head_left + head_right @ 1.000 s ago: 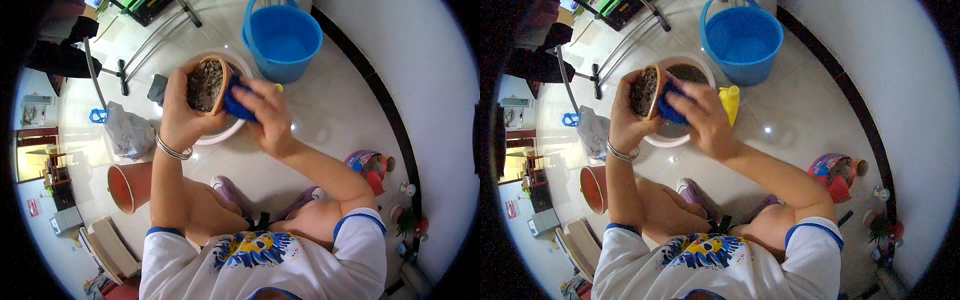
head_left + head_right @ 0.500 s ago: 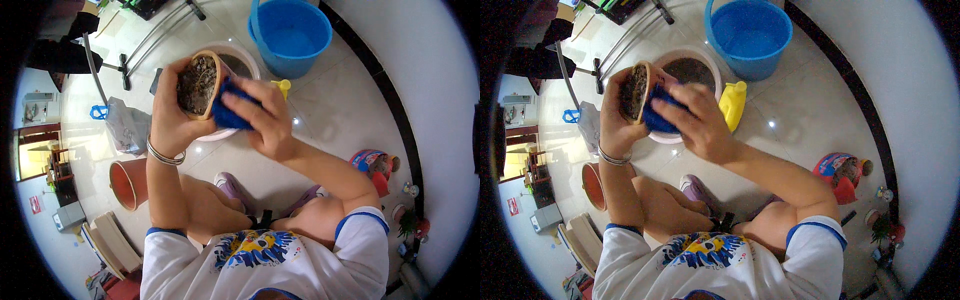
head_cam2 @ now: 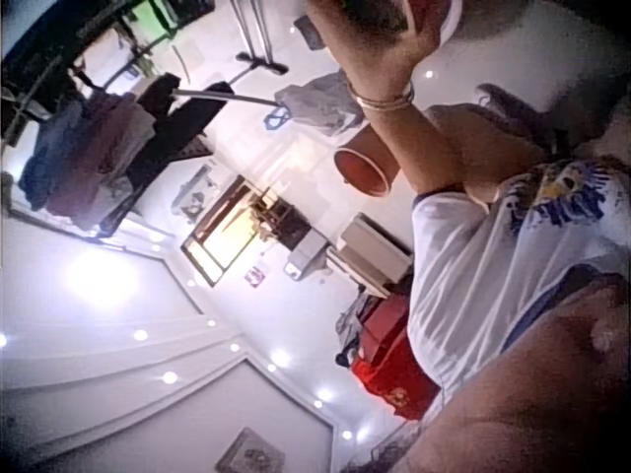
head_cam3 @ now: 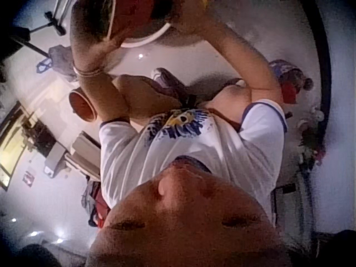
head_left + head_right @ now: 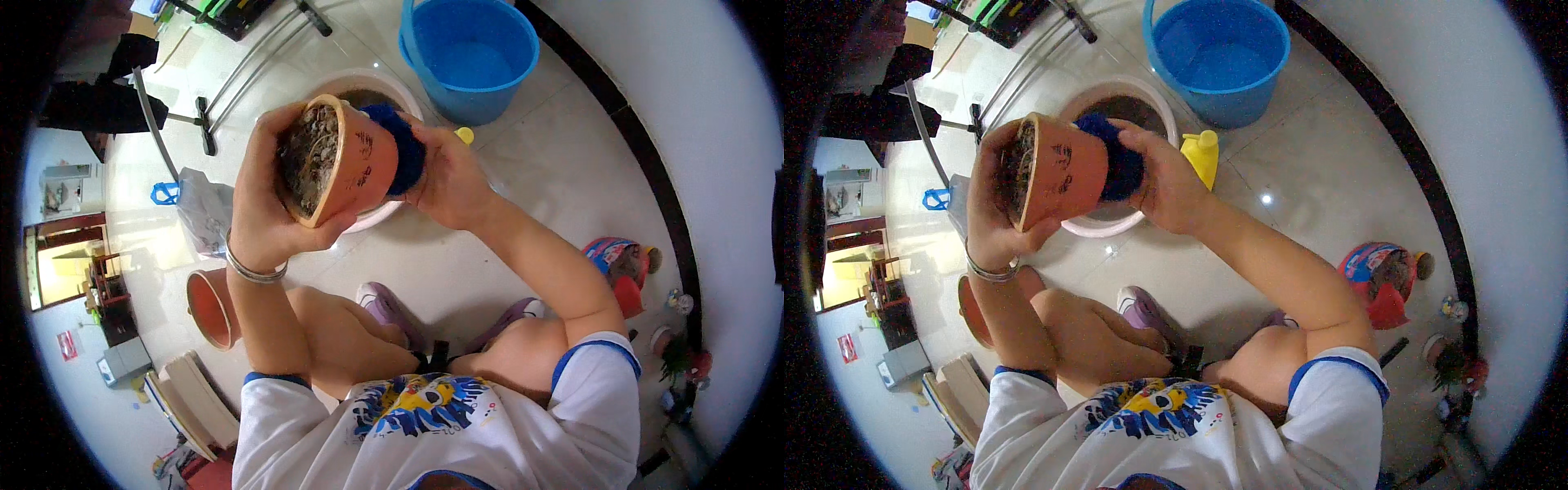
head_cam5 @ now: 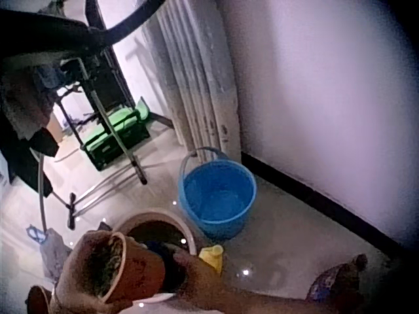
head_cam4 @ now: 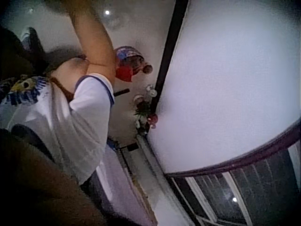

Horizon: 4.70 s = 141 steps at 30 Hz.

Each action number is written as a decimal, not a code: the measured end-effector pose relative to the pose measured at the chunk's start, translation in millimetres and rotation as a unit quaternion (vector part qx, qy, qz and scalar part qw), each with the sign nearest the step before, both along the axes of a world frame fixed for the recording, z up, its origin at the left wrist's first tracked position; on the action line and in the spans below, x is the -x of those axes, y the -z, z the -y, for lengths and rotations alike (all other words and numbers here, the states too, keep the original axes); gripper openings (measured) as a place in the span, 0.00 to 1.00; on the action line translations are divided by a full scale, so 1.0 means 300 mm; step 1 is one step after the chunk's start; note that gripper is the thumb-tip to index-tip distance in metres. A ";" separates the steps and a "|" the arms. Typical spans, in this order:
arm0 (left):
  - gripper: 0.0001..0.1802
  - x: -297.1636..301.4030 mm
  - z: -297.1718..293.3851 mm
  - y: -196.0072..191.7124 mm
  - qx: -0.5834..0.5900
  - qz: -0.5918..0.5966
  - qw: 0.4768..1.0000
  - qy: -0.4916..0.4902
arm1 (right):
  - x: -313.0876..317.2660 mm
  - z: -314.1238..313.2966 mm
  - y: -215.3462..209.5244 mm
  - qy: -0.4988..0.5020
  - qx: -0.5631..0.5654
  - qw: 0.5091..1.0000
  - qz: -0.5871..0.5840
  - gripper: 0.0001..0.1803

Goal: The person wipes a window screen and frame with a blue cloth. They then squat on the floor to wash the cloth in a basin, pack a flower into a plastic bag, and wipe a small potted plant.

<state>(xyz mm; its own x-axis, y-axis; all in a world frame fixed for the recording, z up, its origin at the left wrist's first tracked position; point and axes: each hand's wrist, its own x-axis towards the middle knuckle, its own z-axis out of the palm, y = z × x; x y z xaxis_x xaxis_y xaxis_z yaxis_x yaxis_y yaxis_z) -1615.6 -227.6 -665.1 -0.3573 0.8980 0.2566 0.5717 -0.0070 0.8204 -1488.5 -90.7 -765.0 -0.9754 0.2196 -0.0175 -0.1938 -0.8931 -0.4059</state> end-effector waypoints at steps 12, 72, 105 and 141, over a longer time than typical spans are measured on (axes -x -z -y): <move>0.58 -0.032 -0.062 0.063 -0.193 0.155 0.964 -0.097 | 0.006 0.055 -0.098 0.213 -0.089 0.972 -0.037 0.36; 0.64 -0.091 -0.104 0.070 -0.249 0.191 0.949 -0.027 | -0.075 0.001 -0.259 0.426 -0.669 0.606 -0.065 0.27; 0.60 -0.159 -0.159 0.092 -0.208 0.243 0.947 0.009 | -0.055 -0.076 -0.140 0.466 -0.530 0.708 0.023 0.23; 0.37 -0.061 -0.096 0.043 -0.199 0.312 0.921 -0.117 | -0.050 0.021 -0.051 0.388 -0.740 0.549 -0.021 0.21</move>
